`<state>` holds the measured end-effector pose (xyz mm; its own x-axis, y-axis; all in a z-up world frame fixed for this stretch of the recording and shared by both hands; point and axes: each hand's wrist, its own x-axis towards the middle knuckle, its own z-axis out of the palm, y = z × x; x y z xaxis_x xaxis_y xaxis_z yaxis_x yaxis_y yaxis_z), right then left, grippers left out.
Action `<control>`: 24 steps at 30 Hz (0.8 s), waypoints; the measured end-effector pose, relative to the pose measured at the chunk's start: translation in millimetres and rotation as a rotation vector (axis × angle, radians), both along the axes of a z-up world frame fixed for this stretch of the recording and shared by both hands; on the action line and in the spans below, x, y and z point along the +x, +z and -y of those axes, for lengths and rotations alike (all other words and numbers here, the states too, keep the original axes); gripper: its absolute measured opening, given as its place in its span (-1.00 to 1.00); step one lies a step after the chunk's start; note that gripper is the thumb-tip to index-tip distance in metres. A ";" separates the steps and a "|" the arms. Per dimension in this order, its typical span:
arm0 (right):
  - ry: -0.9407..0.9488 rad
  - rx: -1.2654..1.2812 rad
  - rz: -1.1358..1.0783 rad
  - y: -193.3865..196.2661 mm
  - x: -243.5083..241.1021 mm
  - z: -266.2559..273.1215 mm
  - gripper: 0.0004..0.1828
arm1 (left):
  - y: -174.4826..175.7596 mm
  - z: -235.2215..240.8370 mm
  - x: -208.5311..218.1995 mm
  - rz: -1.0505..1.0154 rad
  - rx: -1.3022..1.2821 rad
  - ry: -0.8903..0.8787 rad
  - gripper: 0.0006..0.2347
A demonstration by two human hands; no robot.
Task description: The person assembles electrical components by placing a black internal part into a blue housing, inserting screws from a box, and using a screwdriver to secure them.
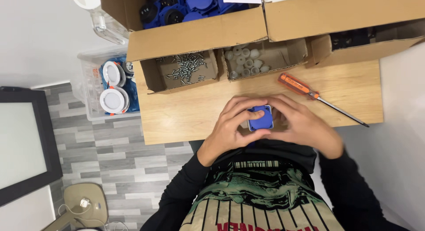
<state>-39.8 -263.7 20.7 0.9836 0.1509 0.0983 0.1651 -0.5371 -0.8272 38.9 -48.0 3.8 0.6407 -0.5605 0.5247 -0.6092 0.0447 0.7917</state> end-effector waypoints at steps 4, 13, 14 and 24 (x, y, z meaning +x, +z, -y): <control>0.113 -0.276 -0.310 61.8 11.6 21.0 0.07 | 5.7 -6.7 -1.2 0.046 0.053 -0.085 -0.68; 0.217 -0.480 -0.002 102.4 89.0 -8.4 -0.37 | 10.5 -11.7 -14.0 0.090 0.075 -0.018 -0.74; 0.203 -0.532 0.026 96.4 99.1 -11.4 -0.41 | 8.8 -11.6 -15.1 0.075 0.087 0.031 -0.75; 0.089 -0.560 -0.356 103.3 142.8 -30.7 -0.30 | -25.8 -25.5 -18.8 -0.085 -0.145 0.206 -0.82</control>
